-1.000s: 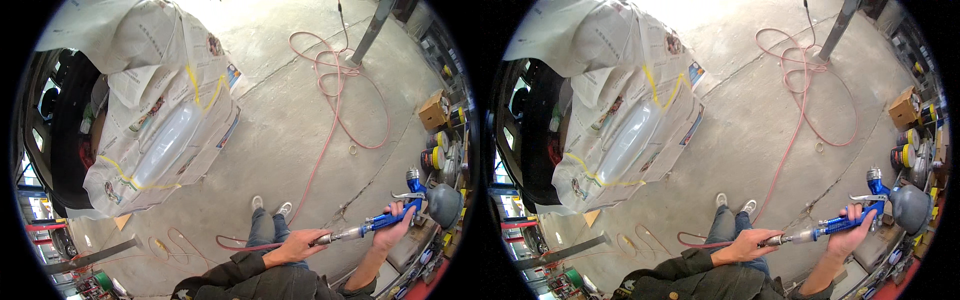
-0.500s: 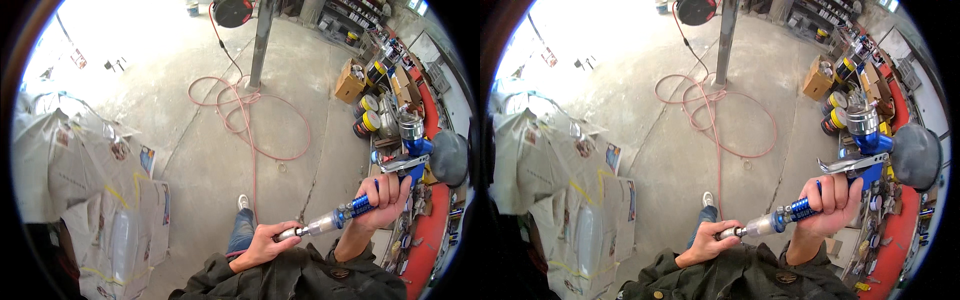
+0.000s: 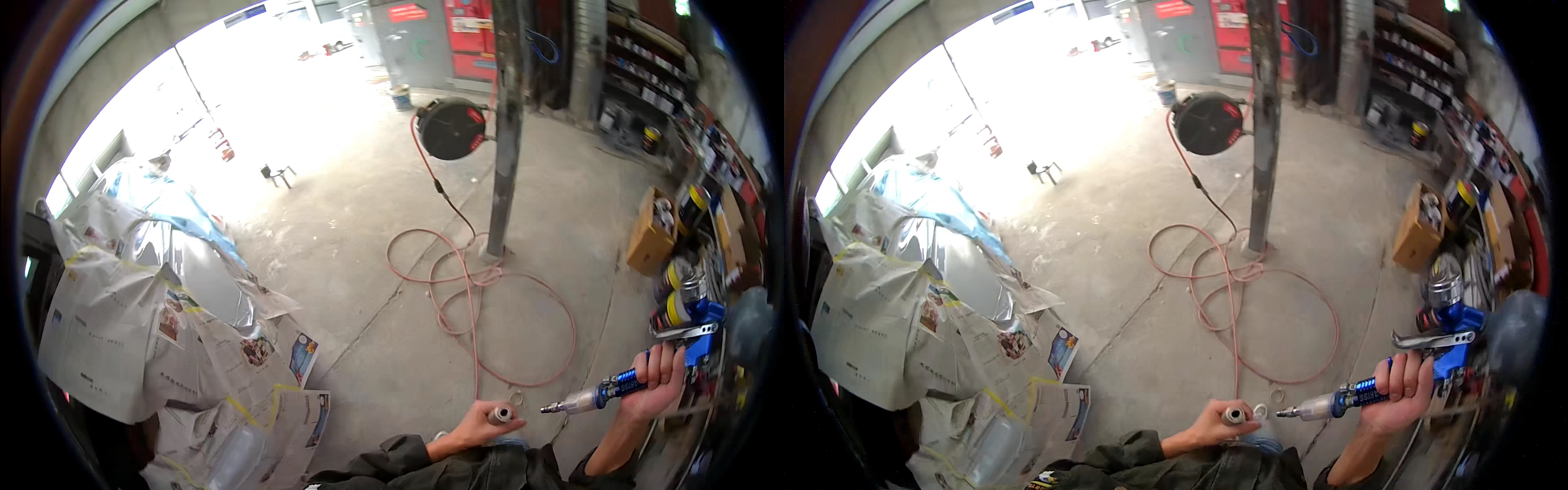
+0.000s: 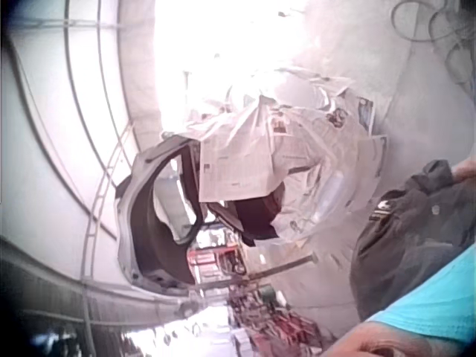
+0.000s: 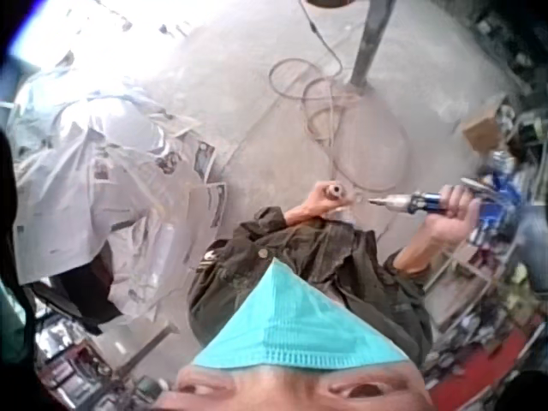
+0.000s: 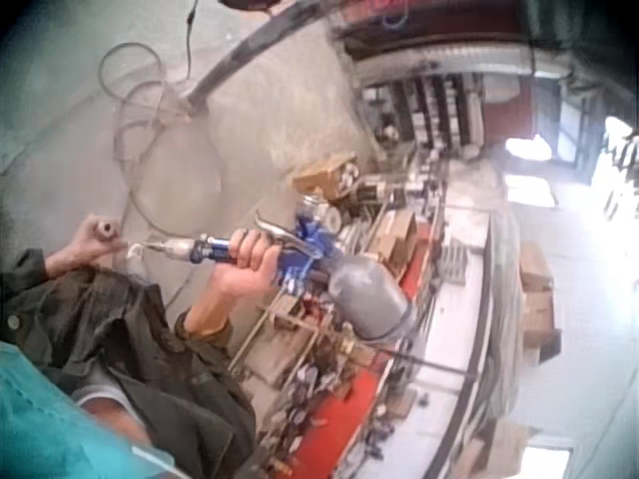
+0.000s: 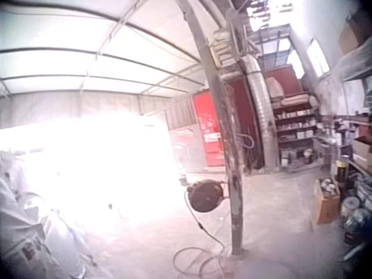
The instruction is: The person uses a spray gun to apply paint to a car's hood, then walks to a workbench to clean the spray gun with solvent and refill it with paint from a can.
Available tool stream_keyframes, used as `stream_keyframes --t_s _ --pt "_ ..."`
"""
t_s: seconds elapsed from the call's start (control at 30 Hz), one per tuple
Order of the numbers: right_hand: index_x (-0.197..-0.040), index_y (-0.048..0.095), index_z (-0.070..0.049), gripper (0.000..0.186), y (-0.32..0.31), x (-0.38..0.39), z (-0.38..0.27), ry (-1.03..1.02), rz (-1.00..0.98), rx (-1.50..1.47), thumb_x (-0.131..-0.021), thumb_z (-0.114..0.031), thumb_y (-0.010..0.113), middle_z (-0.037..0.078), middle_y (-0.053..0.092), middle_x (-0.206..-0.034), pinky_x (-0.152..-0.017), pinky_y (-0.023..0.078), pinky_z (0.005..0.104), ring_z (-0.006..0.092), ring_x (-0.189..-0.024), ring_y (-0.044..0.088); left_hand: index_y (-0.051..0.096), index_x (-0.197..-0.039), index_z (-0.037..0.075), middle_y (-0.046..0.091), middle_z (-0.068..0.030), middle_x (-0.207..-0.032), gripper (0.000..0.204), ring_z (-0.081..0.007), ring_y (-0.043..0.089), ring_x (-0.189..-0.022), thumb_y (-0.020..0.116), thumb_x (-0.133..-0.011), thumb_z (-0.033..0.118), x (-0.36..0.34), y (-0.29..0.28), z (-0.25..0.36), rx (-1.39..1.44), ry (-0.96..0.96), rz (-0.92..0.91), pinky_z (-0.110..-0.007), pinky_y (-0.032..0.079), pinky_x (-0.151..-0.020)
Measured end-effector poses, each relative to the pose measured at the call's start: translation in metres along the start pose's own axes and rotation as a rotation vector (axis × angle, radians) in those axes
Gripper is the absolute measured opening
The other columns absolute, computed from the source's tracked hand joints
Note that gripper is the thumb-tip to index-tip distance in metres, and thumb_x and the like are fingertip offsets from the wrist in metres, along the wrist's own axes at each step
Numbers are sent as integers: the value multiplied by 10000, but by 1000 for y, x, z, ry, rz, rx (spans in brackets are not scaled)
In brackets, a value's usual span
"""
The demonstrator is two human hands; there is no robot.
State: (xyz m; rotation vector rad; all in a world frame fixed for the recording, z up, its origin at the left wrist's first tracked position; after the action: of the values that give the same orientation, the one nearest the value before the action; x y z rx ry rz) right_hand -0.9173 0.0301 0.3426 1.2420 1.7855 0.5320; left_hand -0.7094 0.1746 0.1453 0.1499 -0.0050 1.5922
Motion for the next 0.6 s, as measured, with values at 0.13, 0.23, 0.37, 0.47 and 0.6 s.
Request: stream_keyframes --t_s 0.13,0.23,0.37,0.47,0.6 --pt "-627 299 -174 425 -41 -64 60 177 -20 206 -1002 -250 483 -61 205 -589 -485 216 242 65 -482 191 666 -827 23 574 49 -706 227 -44 481 -660 741 -873 233 -45 -83 -31 -14 -91 439 -248 415 -589" --pt "-642 419 -156 357 -82 -84 144 372 38 408 -976 -226 525 -42 341 -570 -507 284 240 77 -501 330 649 -776 34 584 44 -685 212 -39 505 -661 753 -857 201 -49 -157 -35 -79 -139 744 -252 425 -578" --pt "-791 622 -68 96 -104 -84 276 704 126 651 -875 -42 662 -32 549 -646 -528 440 228 74 -570 539 641 -822 37 599 35 -736 175 -46 533 -694 764 -835 161 -82 -218 -14 -24 -52 838 -241 434 -591" --pt "-916 686 -21 118 -11 -97 380 845 -246 676 -832 -82 740 20 668 -751 -588 489 218 85 -650 616 598 -977 50 608 10 -881 256 -71 567 -800 760 -780 33 -121 -255 -1 64 -82 744 -242 469 -708" --pt "-861 667 -25 221 74 -119 509 935 -350 414 -721 -61 835 32 710 -887 -606 490 225 92 -698 637 565 -1103 45 608 -14 -915 344 -72 549 -798 679 -780 11 -182 -328 21 6 -44 609 -244 458 -705"
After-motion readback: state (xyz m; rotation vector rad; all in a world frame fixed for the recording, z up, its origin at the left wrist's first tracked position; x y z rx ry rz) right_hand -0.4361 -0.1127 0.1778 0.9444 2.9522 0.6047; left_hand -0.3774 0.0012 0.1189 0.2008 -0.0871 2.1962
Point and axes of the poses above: each hand's wrist, its own x-axis away from the middle knuckle, its own y-axis out of the palm, z = x × y, the point moved 10 cm from there along -x, towards the middle knuckle
